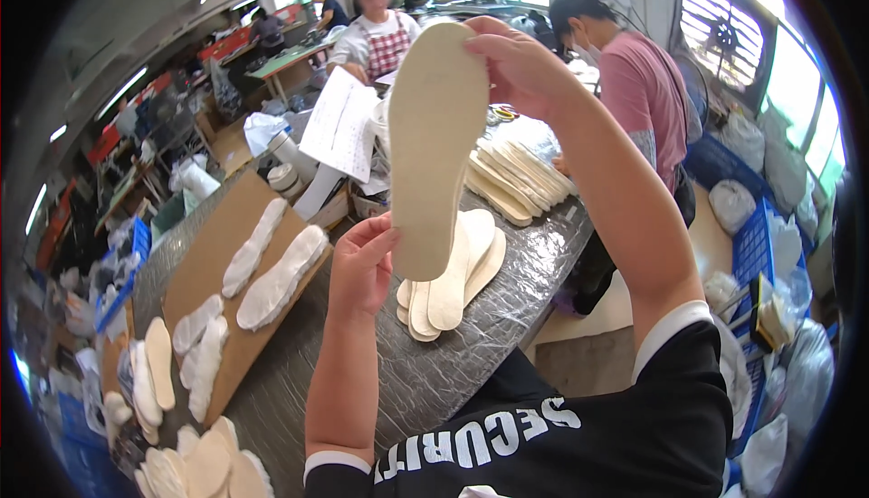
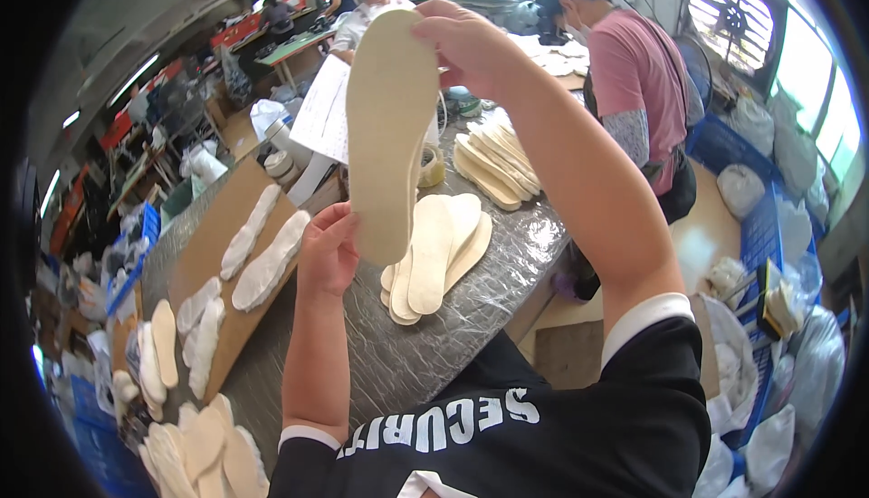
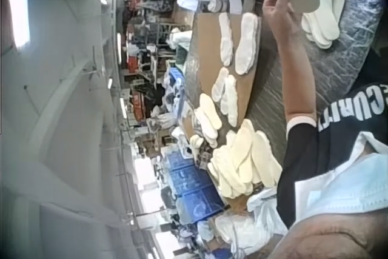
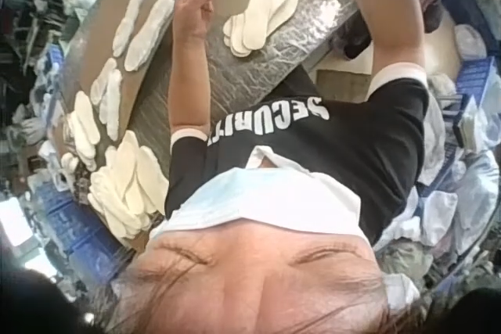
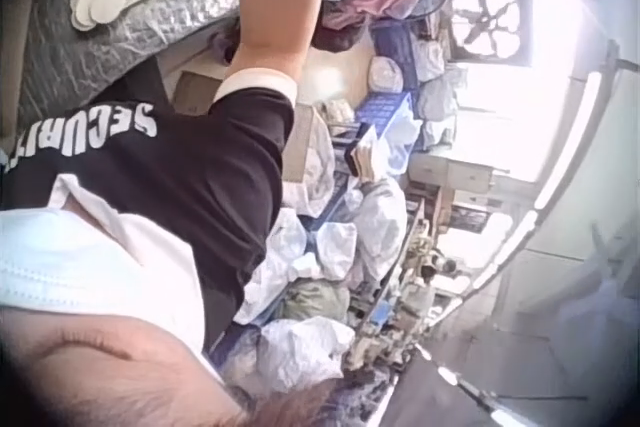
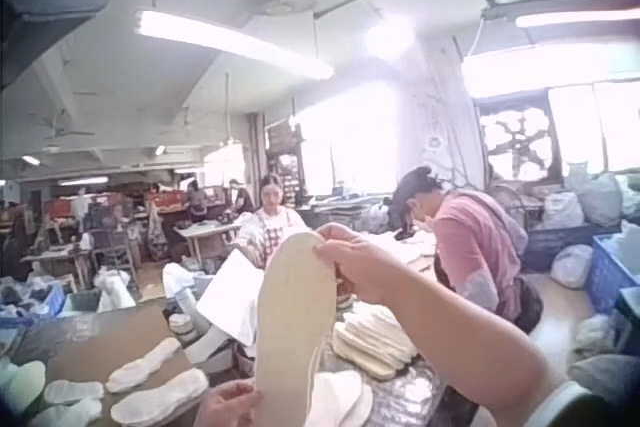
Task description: Sorting and pairing foam and fabric shoe insole components at a manufacturing station.
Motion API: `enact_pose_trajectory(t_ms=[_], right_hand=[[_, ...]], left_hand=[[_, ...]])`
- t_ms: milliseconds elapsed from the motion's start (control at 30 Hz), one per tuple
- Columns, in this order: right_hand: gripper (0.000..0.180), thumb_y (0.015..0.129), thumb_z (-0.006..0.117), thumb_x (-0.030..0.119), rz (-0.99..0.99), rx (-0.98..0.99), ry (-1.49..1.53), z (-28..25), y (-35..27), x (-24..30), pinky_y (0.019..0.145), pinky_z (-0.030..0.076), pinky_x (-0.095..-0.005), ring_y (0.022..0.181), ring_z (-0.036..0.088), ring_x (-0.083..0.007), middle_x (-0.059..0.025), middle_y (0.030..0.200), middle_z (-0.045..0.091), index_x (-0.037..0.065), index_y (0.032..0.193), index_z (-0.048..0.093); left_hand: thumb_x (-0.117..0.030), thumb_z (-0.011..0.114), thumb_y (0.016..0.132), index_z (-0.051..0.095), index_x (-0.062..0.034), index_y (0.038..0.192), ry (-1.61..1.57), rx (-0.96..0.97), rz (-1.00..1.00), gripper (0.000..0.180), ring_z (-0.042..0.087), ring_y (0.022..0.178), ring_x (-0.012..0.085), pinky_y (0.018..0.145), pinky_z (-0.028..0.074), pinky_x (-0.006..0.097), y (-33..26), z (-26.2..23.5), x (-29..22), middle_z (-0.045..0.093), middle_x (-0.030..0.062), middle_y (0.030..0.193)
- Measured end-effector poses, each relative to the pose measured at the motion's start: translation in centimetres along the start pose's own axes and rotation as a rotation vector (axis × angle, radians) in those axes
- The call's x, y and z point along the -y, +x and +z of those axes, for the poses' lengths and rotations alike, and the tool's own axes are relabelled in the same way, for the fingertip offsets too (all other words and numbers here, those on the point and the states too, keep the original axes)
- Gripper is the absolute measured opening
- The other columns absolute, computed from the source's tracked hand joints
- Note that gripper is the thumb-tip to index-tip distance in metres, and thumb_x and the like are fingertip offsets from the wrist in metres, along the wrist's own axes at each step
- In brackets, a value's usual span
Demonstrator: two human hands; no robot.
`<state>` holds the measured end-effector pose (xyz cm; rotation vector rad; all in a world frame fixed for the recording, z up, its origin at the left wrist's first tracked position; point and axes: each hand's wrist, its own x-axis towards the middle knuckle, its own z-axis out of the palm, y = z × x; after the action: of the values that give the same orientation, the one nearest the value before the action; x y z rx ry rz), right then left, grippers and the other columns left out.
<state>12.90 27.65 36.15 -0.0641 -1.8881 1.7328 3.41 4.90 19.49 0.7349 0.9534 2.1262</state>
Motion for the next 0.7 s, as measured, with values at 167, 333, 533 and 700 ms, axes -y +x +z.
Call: enact_pose_trajectory(t_ms=[167,333,533,700], right_hand=[[0.018,0.091,0.051,0.015,0.079,-0.079,0.103,-3.3,1.3,-3.3,0.064,0.056,-0.0329,0.076,0.061,-0.0103,0.0006,0.087,0.058,0.013,0.108,0.054],[0.018,0.092,0.05,0.016,0.269,-0.172,0.228,-7.9,2.5,-8.8,0.069,0.056,-0.038,0.079,0.063,-0.0115,0.0005,0.09,0.06,0.017,0.11,0.052],[0.03,0.097,0.048,0.032,0.346,-0.24,0.582,-14.1,3.5,-16.1,0.083,0.052,-0.0423,0.097,0.065,-0.0222,-0.0056,0.109,0.064,0.011,0.118,0.049],[0.077,0.089,0.036,0.068,0.17,-0.152,1.093,-15.0,1.0,-23.4,0.106,0.035,-0.0461,0.126,0.046,-0.0303,-0.015,0.131,0.053,0.006,0.134,0.041]], left_hand=[[-0.001,0.061,0.087,0.06,0.0041,0.097,0.001,-0.002,-0.151,0.012,0.067,0.081,0.0168,0.072,0.054,0.027,2.0,0.7,1.0,0.067,0.0133,0.093],[-0.001,0.058,0.087,0.059,0.004,0.1,0.056,-0.054,-0.283,0.014,0.068,0.083,0.0203,0.076,0.057,0.032,5.0,0.9,2.9,0.067,0.0145,0.094],[-0.001,0.058,0.087,0.06,0.0029,0.099,0.063,-0.088,-0.402,0.013,0.068,0.078,0.0199,0.07,0.058,0.03,9.5,3.6,5.7,0.068,0.014,0.092],[-0.002,0.059,0.087,0.059,0.0015,0.098,0.094,-0.104,-0.435,0.011,0.067,0.073,0.0155,0.054,0.053,0.021,13.9,4.2,8.9,0.067,0.0109,0.089]])
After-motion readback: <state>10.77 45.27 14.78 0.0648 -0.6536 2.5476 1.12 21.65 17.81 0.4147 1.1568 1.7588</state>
